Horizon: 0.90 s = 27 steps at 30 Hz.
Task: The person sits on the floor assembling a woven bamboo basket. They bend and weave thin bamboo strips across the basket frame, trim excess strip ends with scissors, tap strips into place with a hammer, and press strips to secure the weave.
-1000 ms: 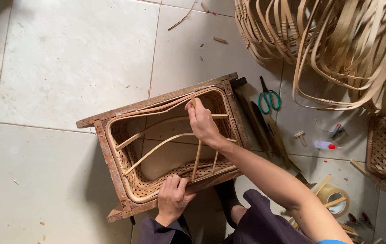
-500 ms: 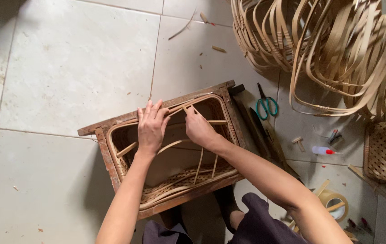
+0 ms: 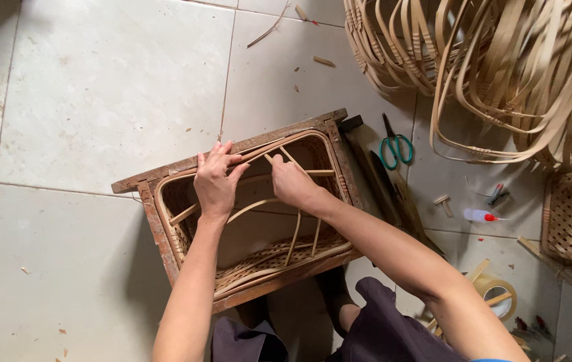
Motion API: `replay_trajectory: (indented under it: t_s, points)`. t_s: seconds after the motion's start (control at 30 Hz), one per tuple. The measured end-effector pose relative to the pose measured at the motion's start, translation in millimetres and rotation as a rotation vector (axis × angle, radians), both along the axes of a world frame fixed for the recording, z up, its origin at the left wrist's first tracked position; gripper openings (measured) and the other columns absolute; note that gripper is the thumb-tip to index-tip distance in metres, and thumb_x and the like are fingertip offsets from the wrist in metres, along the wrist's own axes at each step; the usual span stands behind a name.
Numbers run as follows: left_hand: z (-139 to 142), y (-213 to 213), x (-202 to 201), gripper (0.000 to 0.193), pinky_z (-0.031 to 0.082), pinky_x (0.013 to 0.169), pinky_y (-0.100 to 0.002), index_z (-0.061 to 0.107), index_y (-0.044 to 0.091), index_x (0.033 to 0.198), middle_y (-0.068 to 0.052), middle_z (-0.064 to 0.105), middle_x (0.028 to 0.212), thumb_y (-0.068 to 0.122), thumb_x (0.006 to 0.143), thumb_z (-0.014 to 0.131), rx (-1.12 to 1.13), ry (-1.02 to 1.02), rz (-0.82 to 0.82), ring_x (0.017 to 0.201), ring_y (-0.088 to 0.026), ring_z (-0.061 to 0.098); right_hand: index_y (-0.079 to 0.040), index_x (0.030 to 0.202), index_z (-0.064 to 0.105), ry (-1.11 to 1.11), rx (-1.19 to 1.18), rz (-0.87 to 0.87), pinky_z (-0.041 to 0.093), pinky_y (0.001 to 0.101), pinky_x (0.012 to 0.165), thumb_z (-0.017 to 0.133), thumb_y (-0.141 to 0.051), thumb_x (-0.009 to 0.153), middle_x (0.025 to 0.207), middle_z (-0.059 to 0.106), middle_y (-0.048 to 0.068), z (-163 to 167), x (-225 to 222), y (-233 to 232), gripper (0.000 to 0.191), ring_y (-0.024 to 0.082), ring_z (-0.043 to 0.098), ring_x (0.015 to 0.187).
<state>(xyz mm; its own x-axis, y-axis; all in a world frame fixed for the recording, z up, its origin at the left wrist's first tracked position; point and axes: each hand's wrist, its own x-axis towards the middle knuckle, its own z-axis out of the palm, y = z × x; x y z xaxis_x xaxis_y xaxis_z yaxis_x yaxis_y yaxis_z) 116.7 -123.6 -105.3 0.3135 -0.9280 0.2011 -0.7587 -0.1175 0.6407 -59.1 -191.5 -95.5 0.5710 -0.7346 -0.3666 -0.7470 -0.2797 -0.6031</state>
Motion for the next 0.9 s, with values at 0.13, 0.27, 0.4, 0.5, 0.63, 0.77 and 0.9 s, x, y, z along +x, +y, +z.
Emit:
replay_trajectory:
  t_s: [0.13, 0.27, 0.4, 0.5, 0.63, 0.77, 0.9]
  points:
    - [-5.0, 0.5, -0.9, 0.020, 0.036, 0.120, -0.054, 0.081, 0.011, 0.095, -0.008, 0.071, 0.130, 0.021, 0.079, 0.086, -0.018, 0.009, 0.009, 0.130, -0.030, 0.062, 0.005, 0.096, 0.045, 0.002, -0.078, -0.027, 0.057, 0.0534, 0.061, 0.054, -0.001, 0.094, 0.073, 0.065, 0.033, -0.4, 1.9, 2.9, 0.012, 0.049, 0.069, 0.073]
    - [-12.9, 0.1, -1.0, 0.018, 0.037, 0.121, -0.054, 0.079, 0.010, 0.095, -0.006, 0.072, 0.129, 0.020, 0.082, 0.086, -0.030, 0.001, 0.018, 0.131, -0.030, 0.062, 0.005, 0.109, 0.048, 0.121, -0.110, 0.009, 0.057, 0.0510, 0.071, 0.060, -0.011, 0.097, 0.090, 0.069, 0.029, 7.2, 2.1, 10.3, 0.024, 0.045, 0.070, 0.087]
    - [-13.5, -0.9, 15.7, 0.019, 0.036, 0.120, -0.054, 0.079, 0.014, 0.100, -0.006, 0.071, 0.132, 0.021, 0.083, 0.084, -0.031, 0.060, -0.088, 0.129, -0.031, 0.062, 0.004, 0.131, 0.051, 0.022, -0.530, 0.156, 0.056, 0.0427, 0.093, 0.071, -0.020, 0.093, 0.119, 0.063, 0.021, 17.9, 3.5, 5.0, 0.049, 0.035, 0.064, 0.111]
    - [-12.0, 4.6, 33.6, 0.020, 0.034, 0.121, -0.055, 0.077, 0.015, 0.105, -0.006, 0.069, 0.136, 0.019, 0.086, 0.079, -0.006, 0.059, -0.165, 0.131, -0.029, 0.062, 0.002, 0.134, 0.053, -0.150, -0.844, 0.294, 0.046, 0.0458, 0.106, 0.076, -0.025, 0.082, 0.128, 0.059, 0.018, 17.9, 10.2, -13.6, 0.064, 0.034, 0.057, 0.122]
    - [-18.0, 11.2, 37.4, 0.020, 0.031, 0.120, -0.062, 0.074, 0.015, 0.108, -0.008, 0.064, 0.141, 0.019, 0.089, 0.077, -0.037, -0.071, -0.150, 0.135, -0.032, 0.057, 0.001, 0.134, 0.054, -0.223, -0.792, 0.347, 0.041, 0.0503, 0.112, 0.081, -0.028, 0.079, 0.124, 0.059, 0.015, 6.4, 25.8, -32.7, 0.068, 0.034, 0.056, 0.121]
    - [-23.1, 10.6, 31.0, 0.021, 0.023, 0.121, -0.067, 0.073, 0.015, 0.110, -0.006, 0.064, 0.140, 0.018, 0.090, 0.076, -0.030, -0.116, -0.133, 0.135, -0.028, 0.057, 0.000, 0.134, 0.056, -0.159, -0.743, 0.348, 0.043, 0.0473, 0.109, 0.084, -0.029, 0.079, 0.121, 0.059, 0.015, -0.6, 33.5, -34.1, 0.068, 0.034, 0.056, 0.114]
    - [-18.6, 11.1, 26.3, 0.018, 0.022, 0.122, -0.068, 0.070, 0.010, 0.110, -0.007, 0.065, 0.137, 0.014, 0.092, 0.073, -0.044, -0.102, -0.113, 0.133, -0.028, 0.058, -0.003, 0.130, 0.058, -0.208, -0.704, 0.293, 0.045, 0.0444, 0.105, 0.085, -0.025, 0.077, 0.120, 0.060, 0.013, -2.3, 33.2, -30.8, 0.064, 0.031, 0.057, 0.113]
